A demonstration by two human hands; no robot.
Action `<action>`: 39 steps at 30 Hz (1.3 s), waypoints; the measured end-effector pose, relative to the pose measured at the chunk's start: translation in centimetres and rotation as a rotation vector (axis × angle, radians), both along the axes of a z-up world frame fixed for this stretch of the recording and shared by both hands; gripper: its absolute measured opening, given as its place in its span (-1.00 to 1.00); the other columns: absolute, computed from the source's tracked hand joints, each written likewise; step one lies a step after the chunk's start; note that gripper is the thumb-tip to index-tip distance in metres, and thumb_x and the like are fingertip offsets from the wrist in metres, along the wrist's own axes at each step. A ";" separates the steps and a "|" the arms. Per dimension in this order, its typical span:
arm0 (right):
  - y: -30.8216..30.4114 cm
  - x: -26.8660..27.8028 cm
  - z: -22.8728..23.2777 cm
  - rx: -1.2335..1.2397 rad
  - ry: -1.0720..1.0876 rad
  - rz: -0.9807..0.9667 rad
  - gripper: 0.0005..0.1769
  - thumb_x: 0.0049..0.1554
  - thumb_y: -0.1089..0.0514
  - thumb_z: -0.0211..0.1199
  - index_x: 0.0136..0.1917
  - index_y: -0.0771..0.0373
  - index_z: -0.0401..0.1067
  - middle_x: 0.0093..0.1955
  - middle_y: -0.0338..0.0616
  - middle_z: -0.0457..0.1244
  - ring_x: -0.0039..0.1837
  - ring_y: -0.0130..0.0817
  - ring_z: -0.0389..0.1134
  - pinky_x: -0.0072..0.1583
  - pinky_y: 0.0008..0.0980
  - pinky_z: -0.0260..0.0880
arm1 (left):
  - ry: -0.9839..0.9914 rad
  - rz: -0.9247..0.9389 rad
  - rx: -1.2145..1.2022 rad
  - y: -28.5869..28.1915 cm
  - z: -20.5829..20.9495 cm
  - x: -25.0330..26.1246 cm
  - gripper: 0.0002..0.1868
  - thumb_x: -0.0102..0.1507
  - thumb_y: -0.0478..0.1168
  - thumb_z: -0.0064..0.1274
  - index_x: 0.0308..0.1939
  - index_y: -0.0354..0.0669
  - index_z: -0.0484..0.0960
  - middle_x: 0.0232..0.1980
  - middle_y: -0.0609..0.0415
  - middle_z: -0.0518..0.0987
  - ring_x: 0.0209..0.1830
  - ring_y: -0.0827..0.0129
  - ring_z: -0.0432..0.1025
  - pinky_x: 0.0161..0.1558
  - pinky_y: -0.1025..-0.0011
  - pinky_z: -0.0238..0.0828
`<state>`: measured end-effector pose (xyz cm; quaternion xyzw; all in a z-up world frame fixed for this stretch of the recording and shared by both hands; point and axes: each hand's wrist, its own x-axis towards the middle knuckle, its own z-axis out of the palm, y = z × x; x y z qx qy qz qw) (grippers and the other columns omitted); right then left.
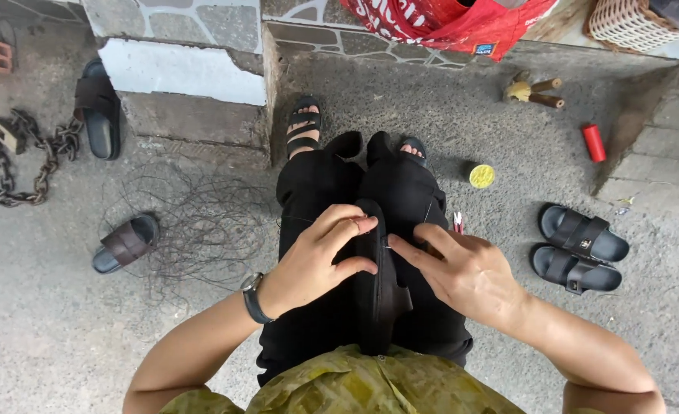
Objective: Hand-sewing the sole of a black shoe using a cobbler's awl and thread.
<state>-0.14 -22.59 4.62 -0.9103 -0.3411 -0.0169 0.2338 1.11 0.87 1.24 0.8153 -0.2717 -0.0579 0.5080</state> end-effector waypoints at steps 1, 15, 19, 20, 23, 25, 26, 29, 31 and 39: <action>0.0 -0.1 -0.1 -0.039 -0.015 0.002 -0.54 0.07 0.33 0.00 0.15 -0.04 0.48 -0.14 -0.22 0.20 -0.43 -0.48 0.26 -0.39 -0.55 0.34 | 0.008 -0.002 -0.021 -0.1 0.1 0.2 -0.52 0.04 -0.18 0.32 -0.09 -0.34 0.47 -0.01 -0.07 0.42 -0.01 0.15 0.47 0.07 0.33 0.43; 0.3 0.4 0.4 -0.057 0.106 0.064 -0.51 0.09 0.31 -0.02 0.24 -0.02 0.41 -0.33 -0.35 0.22 -0.44 -0.52 0.27 -0.41 -0.63 0.34 | 0.048 -0.011 -0.127 0.2 0.7 0.8 -0.53 0.04 -0.20 0.30 -0.11 -0.38 0.45 -0.05 -0.09 0.39 -0.02 0.14 0.49 0.02 0.32 0.50; 1.1 -0.4 1.4 -0.313 -0.115 0.027 -0.54 0.03 0.37 0.09 0.16 0.02 0.44 -0.29 -0.28 0.16 -0.44 -0.47 0.18 -0.45 -0.53 0.27 | 0.032 -0.049 -0.124 0.1 0.2 0.9 -0.52 0.08 -0.21 0.28 -0.04 -0.36 0.42 -0.02 -0.07 0.36 -0.02 0.17 0.42 0.08 0.34 0.45; 1.3 -0.6 1.5 -0.402 -0.186 0.031 -0.56 0.06 0.40 0.11 0.17 0.04 0.41 -0.24 -0.27 0.11 -0.44 -0.45 0.11 -0.47 -0.47 0.21 | 0.047 -0.087 -0.127 0.2 0.0 0.9 -0.49 0.12 -0.23 0.25 0.04 -0.34 0.38 0.02 -0.06 0.33 -0.01 0.20 0.36 0.13 0.36 0.41; 1.2 -1.3 -0.1 -0.274 -0.153 0.024 -0.47 -0.01 0.50 0.00 0.20 0.18 0.38 -0.23 -0.22 0.14 -0.44 -0.43 0.11 -0.46 -0.46 0.23 | 0.026 -0.084 -0.150 0.4 -0.5 0.8 -0.47 0.09 -0.24 0.29 0.03 -0.31 0.38 0.02 -0.05 0.32 0.03 0.19 0.38 0.15 0.35 0.42; 1.1 -1.4 -0.6 -0.268 -0.159 0.047 -0.43 -0.04 0.49 -0.02 0.23 0.16 0.34 -0.22 -0.23 0.15 -0.41 -0.39 0.11 -0.43 -0.43 0.23 | 0.024 -0.087 -0.169 0.4 -0.6 0.9 -0.49 0.10 -0.25 0.28 0.03 -0.32 0.38 0.03 -0.06 0.32 0.03 0.17 0.38 0.15 0.33 0.40; 1.0 -1.6 -0.9 -0.258 -0.158 0.062 -0.38 -0.06 0.48 -0.05 0.26 0.15 0.30 -0.21 -0.25 0.15 -0.38 -0.36 0.12 -0.41 -0.40 0.22 | 0.027 -0.098 -0.185 0.4 -0.7 0.8 -0.50 0.11 -0.26 0.27 0.03 -0.32 0.39 0.04 -0.07 0.32 0.03 0.15 0.38 0.15 0.30 0.39; 1.6 -1.8 -6.0 -0.106 -0.241 0.009 -0.69 0.05 0.31 0.04 0.08 0.24 0.39 -0.21 -0.16 0.21 -0.31 -0.29 0.33 -0.39 -0.45 0.35 | -0.021 -0.008 -0.198 -0.6 -1.0 1.1 -0.50 0.02 -0.15 0.30 -0.08 -0.31 0.46 -0.06 -0.05 0.37 -0.11 0.15 0.49 -0.01 0.33 0.51; 1.3 -2.0 -6.3 -0.059 -0.208 0.009 -0.72 0.07 0.30 0.06 0.08 0.25 0.38 -0.20 -0.14 0.23 -0.30 -0.26 0.35 -0.38 -0.44 0.35 | -0.029 0.017 -0.173 -0.3 -0.8 0.6 -0.46 0.01 -0.12 0.30 -0.04 -0.29 0.46 -0.04 -0.05 0.35 -0.11 0.15 0.49 -0.01 0.31 0.51; 1.6 -2.1 -3.6 -0.012 -0.112 -0.048 -0.76 0.10 0.20 0.16 0.07 0.24 0.42 -0.18 -0.10 0.24 -0.33 -0.26 0.35 -0.36 -0.39 0.39 | 0.302 0.113 -0.471 1.1 1.1 -2.7 -0.77 0.13 -0.23 0.26 -0.45 -0.21 0.49 -0.09 0.03 0.43 -0.34 0.41 0.52 -0.61 0.71 0.34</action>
